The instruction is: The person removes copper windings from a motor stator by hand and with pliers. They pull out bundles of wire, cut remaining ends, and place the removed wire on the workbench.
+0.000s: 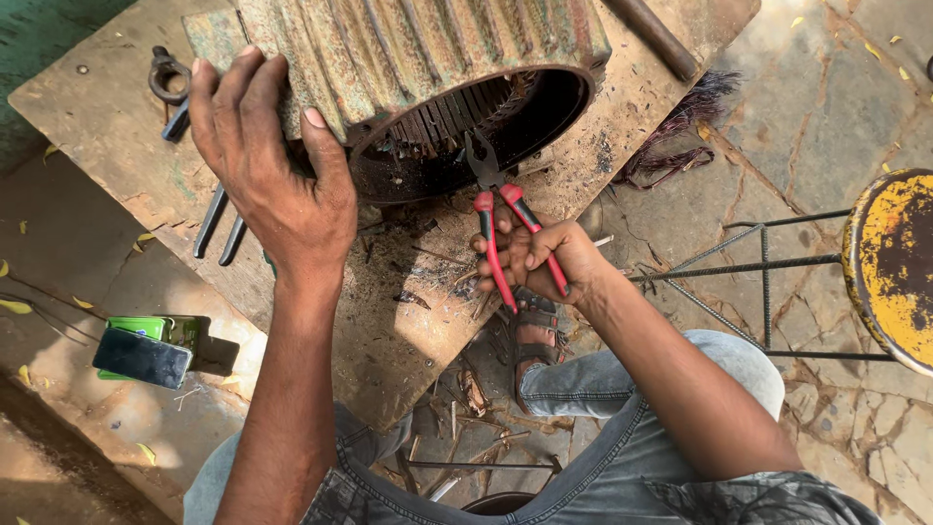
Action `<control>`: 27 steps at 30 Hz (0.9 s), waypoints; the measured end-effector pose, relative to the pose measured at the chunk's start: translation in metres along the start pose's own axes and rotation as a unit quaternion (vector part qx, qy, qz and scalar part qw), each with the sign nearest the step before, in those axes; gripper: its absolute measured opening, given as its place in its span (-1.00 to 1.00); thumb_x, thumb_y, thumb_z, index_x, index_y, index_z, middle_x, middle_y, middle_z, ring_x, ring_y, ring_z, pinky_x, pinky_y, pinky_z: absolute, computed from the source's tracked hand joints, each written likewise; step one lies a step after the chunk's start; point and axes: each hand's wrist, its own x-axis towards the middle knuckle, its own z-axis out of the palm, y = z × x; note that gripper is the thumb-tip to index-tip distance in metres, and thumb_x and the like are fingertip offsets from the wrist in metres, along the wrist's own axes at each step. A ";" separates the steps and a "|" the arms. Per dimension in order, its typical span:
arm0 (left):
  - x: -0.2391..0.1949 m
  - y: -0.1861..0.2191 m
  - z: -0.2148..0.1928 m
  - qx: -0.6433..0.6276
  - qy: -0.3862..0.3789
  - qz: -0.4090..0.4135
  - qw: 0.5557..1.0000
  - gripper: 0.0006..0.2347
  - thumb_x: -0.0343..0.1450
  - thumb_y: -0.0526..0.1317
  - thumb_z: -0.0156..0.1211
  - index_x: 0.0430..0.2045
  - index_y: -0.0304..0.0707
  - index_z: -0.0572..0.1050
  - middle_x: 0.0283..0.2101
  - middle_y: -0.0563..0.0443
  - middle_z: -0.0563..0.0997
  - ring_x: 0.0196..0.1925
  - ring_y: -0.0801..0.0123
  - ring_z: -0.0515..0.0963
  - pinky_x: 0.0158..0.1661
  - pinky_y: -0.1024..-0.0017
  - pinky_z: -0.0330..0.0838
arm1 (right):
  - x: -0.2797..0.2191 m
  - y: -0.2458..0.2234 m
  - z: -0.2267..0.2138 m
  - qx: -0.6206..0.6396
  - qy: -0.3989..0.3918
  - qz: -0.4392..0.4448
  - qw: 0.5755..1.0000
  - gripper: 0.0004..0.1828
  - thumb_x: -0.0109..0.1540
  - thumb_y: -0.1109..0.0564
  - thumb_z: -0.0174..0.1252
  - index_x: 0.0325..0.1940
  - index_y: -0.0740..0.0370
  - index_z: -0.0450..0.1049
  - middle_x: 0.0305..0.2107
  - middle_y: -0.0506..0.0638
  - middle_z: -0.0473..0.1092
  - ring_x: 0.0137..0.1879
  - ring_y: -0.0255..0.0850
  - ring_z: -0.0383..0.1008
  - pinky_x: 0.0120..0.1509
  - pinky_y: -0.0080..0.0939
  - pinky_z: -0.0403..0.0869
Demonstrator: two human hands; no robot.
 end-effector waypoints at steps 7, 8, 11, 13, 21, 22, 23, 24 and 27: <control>0.008 0.000 0.002 0.021 0.011 0.004 1.000 -0.61 0.63 -0.03 -0.06 0.22 -0.31 0.49 0.37 -0.16 0.45 0.58 -0.01 0.15 0.51 -0.11 -0.01 | -0.007 0.021 0.013 0.017 0.096 -0.025 0.995 -0.49 -0.22 0.47 -0.15 -0.25 0.12 0.12 -0.25 0.17 0.28 -0.30 -0.11 0.28 -0.29 -0.13 0.34; 0.009 0.000 0.002 0.021 0.010 0.002 1.000 -0.61 0.63 -0.03 -0.07 0.22 -0.31 0.48 0.36 -0.15 0.45 0.57 -0.03 0.15 0.53 -0.13 -0.01 | -0.004 0.023 0.017 0.019 0.091 -0.032 0.995 -0.50 -0.21 0.48 -0.18 -0.26 0.12 0.13 -0.25 0.17 0.28 -0.31 -0.11 0.30 -0.31 -0.13 0.35; 0.010 0.001 0.004 0.010 0.013 -0.002 1.000 -0.60 0.65 -0.01 -0.10 0.23 -0.30 0.46 0.38 -0.14 0.43 0.56 -0.07 0.15 0.56 -0.13 0.00 | 0.004 0.017 0.030 0.018 0.050 -0.033 0.998 -0.52 -0.14 0.48 -0.15 -0.20 0.12 0.17 -0.25 0.22 0.26 -0.33 -0.09 0.30 -0.33 -0.09 0.36; -0.004 0.006 -0.004 -0.012 -0.007 -0.014 1.000 -0.61 0.70 0.00 -0.11 0.27 -0.28 0.46 0.41 -0.14 0.41 0.55 -0.11 0.12 0.54 -0.08 0.01 | -0.012 0.034 0.036 0.126 0.177 0.010 0.976 -0.57 -0.04 0.46 -0.09 -0.14 0.15 0.22 -0.19 0.19 0.31 -0.27 -0.11 0.36 -0.22 -0.10 0.44; 0.000 -0.001 0.001 0.007 0.002 -0.001 1.000 -0.64 0.66 -0.04 -0.04 0.27 -0.24 0.43 0.40 -0.13 0.41 0.54 -0.04 0.12 0.52 -0.12 0.03 | -0.098 0.117 -0.018 -0.114 0.178 -0.101 0.972 -0.49 -0.13 0.52 -0.12 -0.16 0.17 0.24 -0.14 0.27 0.34 -0.23 0.02 0.49 -0.23 0.00 0.53; 0.003 -0.003 0.003 0.021 0.011 0.000 1.000 -0.64 0.65 -0.04 -0.03 0.26 -0.23 0.43 0.39 -0.12 0.42 0.53 -0.03 0.13 0.52 -0.13 0.02 | -0.099 0.116 -0.027 -0.150 0.158 -0.160 0.963 -0.53 -0.07 0.52 -0.10 -0.15 0.19 0.21 -0.07 0.30 0.34 -0.16 0.03 0.51 -0.16 0.02 0.56; 0.004 -0.003 0.007 0.015 0.008 -0.003 1.000 -0.64 0.64 -0.04 -0.03 0.26 -0.23 0.44 0.38 -0.13 0.42 0.54 -0.06 0.13 0.53 -0.16 0.02 | -0.101 0.113 -0.030 -0.162 0.207 -0.186 0.947 -0.56 -0.08 0.51 -0.11 -0.17 0.23 0.22 -0.03 0.35 0.36 -0.08 0.09 0.54 -0.06 0.05 0.58; 0.005 -0.004 0.006 0.013 0.008 -0.006 1.000 -0.64 0.64 -0.04 -0.02 0.25 -0.24 0.44 0.38 -0.15 0.42 0.55 -0.10 0.13 0.54 -0.18 0.01 | -0.096 0.107 -0.029 -0.173 0.250 -0.209 0.929 -0.58 -0.08 0.50 -0.13 -0.18 0.28 0.23 0.00 0.40 0.38 0.01 0.14 0.57 0.05 0.08 0.61; 0.001 -0.009 0.005 0.017 0.010 -0.010 1.000 -0.64 0.64 -0.04 -0.02 0.26 -0.25 0.45 0.38 -0.16 0.42 0.57 -0.11 0.14 0.56 -0.20 0.00 | -0.092 0.083 -0.004 -0.170 0.325 -0.197 0.909 -0.47 -0.05 0.44 -0.12 0.02 0.27 0.29 0.12 0.28 0.37 0.22 0.08 0.48 0.27 0.07 0.51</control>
